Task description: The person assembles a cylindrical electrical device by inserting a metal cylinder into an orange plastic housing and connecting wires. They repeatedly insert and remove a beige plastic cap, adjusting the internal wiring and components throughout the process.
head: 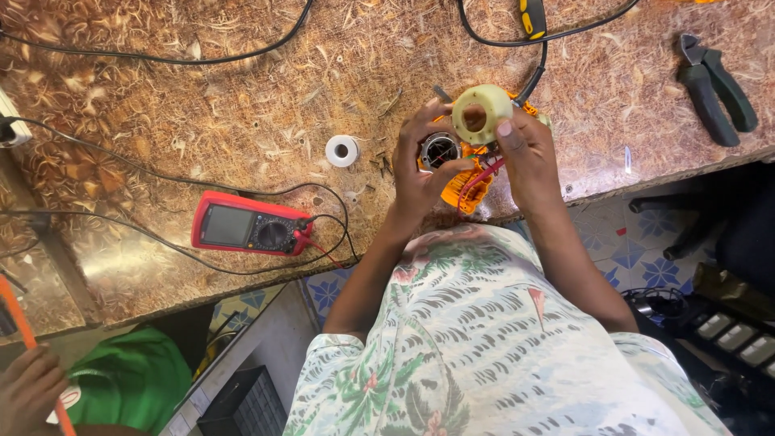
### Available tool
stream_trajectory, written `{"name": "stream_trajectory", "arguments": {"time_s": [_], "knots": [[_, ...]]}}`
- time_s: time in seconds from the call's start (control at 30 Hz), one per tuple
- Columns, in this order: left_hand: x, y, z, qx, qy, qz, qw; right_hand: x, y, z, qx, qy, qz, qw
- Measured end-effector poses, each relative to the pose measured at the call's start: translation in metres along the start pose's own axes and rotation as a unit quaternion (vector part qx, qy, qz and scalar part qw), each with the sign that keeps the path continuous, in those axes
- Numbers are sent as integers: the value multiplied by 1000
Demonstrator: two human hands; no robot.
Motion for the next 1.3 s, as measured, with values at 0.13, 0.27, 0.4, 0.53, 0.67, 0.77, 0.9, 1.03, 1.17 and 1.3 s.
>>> {"name": "stream_trajectory", "arguments": {"time_s": [0.13, 0.27, 0.4, 0.53, 0.67, 0.77, 0.9, 1.03, 1.17, 1.3], "knots": [[-17, 0, -6, 9, 14, -25, 1000, 18, -24, -6, 33, 20, -1, 999], [-17, -5, -11, 1, 35, -9, 999, 10, -18, -7, 18, 7, 24, 1000], [-12, -13, -13, -23, 32, 34, 999, 11, -16, -7, -4, 16, 37, 999], [-1, -16, -7, -28, 58, 35, 997, 15, -17, -8, -18, -9, 84, 996], [4, -16, -1, -89, 71, 60, 992, 14, -20, -9, -34, 1, 133, 991], [0, -18, -4, -134, 60, 94, 985, 22, -31, -11, -29, 2, 181, 983], [-47, -9, -42, -174, 31, 131, 975, 21, -44, -12, -44, -12, 196, 980], [-26, -10, -30, -157, 22, 150, 976, 4, -39, -23, -76, -39, 135, 987], [-2, -8, -20, -158, 51, 224, 960, -18, -31, -30, -91, -35, 48, 994], [10, -9, -17, -188, 38, 266, 944, -27, -29, -33, -115, -67, 4, 991]]}}
Point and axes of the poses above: each hand's wrist, its own z-axis towards the middle knuckle, its own y-axis out of the palm, x = y × z, the point moved 2 cm from there along z, towards the middle knuckle, and after that the axes turned 15 degrees about z, right-handed, at the moved point
